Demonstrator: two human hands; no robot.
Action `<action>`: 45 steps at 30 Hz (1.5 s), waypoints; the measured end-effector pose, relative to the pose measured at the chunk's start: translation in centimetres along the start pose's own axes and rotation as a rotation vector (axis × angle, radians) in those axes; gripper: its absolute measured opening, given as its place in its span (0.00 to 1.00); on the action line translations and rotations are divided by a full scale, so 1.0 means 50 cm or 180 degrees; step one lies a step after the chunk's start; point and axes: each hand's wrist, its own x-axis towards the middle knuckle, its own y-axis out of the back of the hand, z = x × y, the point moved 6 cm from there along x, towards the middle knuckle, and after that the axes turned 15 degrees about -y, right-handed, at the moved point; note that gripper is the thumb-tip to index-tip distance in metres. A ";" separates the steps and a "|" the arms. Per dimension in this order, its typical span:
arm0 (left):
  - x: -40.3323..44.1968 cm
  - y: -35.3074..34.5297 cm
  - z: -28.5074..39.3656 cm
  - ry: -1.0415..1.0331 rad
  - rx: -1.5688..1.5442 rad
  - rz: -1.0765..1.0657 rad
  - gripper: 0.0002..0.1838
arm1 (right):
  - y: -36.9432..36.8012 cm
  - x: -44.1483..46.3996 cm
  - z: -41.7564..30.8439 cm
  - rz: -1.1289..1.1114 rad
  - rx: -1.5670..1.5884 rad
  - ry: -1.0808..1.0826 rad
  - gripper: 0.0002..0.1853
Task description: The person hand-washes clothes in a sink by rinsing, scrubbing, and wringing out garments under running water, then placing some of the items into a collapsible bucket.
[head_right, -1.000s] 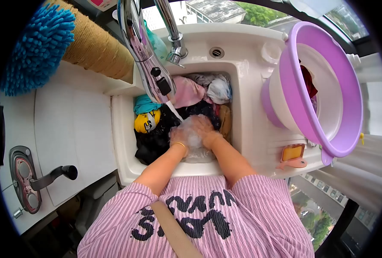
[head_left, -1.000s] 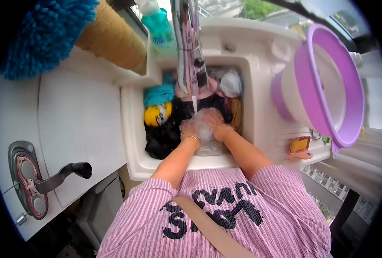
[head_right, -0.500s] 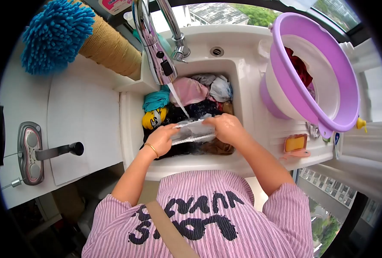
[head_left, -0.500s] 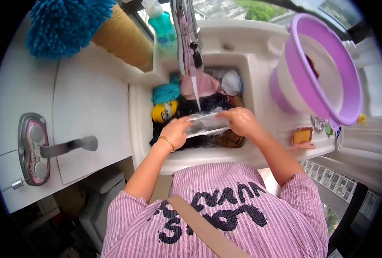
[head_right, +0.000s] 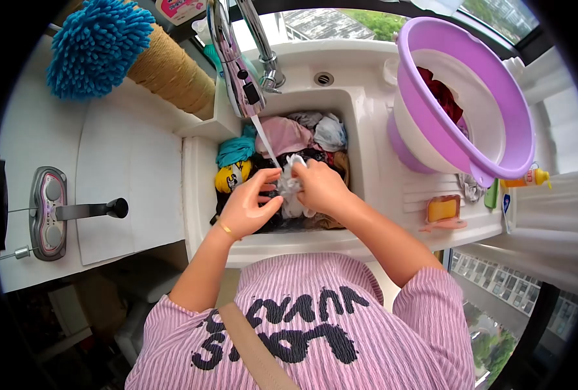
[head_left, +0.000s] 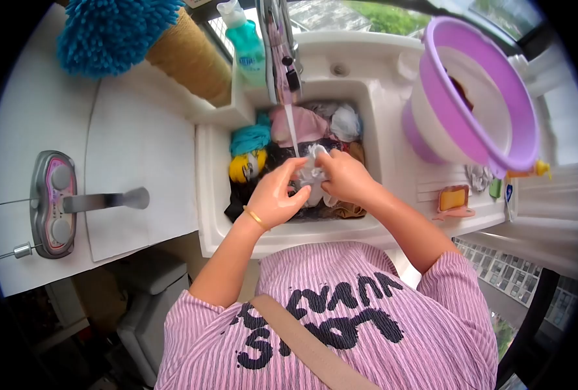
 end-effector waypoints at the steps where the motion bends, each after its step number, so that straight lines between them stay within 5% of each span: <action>1: -0.007 -0.034 -0.085 -0.0398 0.0921 -0.0243 0.36 | -0.073 0.020 0.057 -0.0059 -0.0360 0.0029 0.28; 3: -0.022 -0.121 -0.199 -0.0102 0.2435 -0.0840 0.49 | -0.158 0.024 0.104 -0.0313 -0.1010 -0.0053 0.28; 4: -0.022 -0.140 -0.219 -0.0074 0.2428 -0.0810 0.49 | -0.180 0.017 0.107 -0.0284 -0.1175 0.0170 0.28; 6: -0.035 -0.184 -0.267 0.0274 0.2804 -0.1906 0.56 | -0.220 0.005 0.108 -0.0267 -0.1356 0.0401 0.28; 9: -0.041 -0.199 -0.300 0.0679 0.2685 -0.2104 0.61 | -0.293 0.005 0.137 -0.0519 -0.1631 0.0336 0.32; 11: -0.058 -0.216 -0.332 0.0891 0.2426 -0.2101 0.58 | -0.352 0.004 0.174 -0.0418 -0.1515 0.0422 0.36; 14: -0.086 -0.252 -0.397 0.1019 0.3028 -0.2670 0.53 | -0.338 0.008 0.141 -0.1254 -0.1553 -0.0136 0.37; 16: -0.092 -0.265 -0.445 0.1059 0.2834 -0.2052 0.45 | -0.351 0.020 0.140 -0.1491 -0.1339 -0.0313 0.35; 19: -0.018 -0.167 -0.283 0.1310 0.2184 -0.2302 0.38 | -0.422 0.036 0.180 -0.1252 -0.0488 -0.0079 0.29; 21: -0.046 -0.186 -0.319 0.1193 0.2266 -0.2186 0.36 | -0.369 0.019 0.143 -0.0527 -0.0408 -0.0054 0.25; 23: -0.052 -0.181 -0.377 0.1075 0.2409 -0.2004 0.35 | -0.278 0.047 0.103 -0.0652 -0.0277 0.0170 0.23; 25: -0.068 -0.183 -0.398 0.0173 0.1125 -0.1117 0.36 | -0.207 0.042 0.084 -0.0572 0.0336 0.0259 0.20; 26: -0.074 -0.184 -0.437 0.0916 -0.0248 -0.0879 0.37 | -0.161 0.036 0.067 -0.0720 0.0893 -0.0008 0.20; 27: -0.067 -0.177 -0.389 0.0915 -0.0258 -0.0850 0.37 | -0.109 0.023 0.044 -0.0876 0.1441 -0.0278 0.20; 29: -0.099 -0.121 -0.241 0.3291 -0.2672 0.1524 0.39 | -0.020 -0.006 -0.015 -0.0814 0.1581 0.0071 0.20; 31: -0.062 -0.110 -0.125 0.3432 -0.4542 0.1176 0.42 | 0.043 -0.031 -0.064 -0.0771 0.1721 0.0447 0.20; 32: -0.050 -0.133 -0.141 0.2892 -0.5405 0.0954 0.43 | 0.067 -0.045 -0.086 -0.0849 0.1776 0.0705 0.20; 35: -0.002 -0.157 -0.127 0.2082 -0.5689 0.1765 0.24 | 0.103 -0.067 -0.105 -0.1057 0.1879 0.1091 0.18; 37: 0.007 -0.184 -0.129 0.2068 -0.5607 0.1629 0.17 | 0.100 -0.056 -0.051 -0.1300 0.3799 0.0433 0.16; 41: 0.020 -0.177 -0.100 0.1980 -0.5728 0.1455 0.19 | -0.002 0.042 0.115 -0.0813 0.5473 -0.0440 0.21; 45: 0.028 -0.169 -0.072 0.1700 -0.6237 0.0723 0.21 | -0.103 0.058 0.080 -0.1643 0.6200 -0.0610 0.34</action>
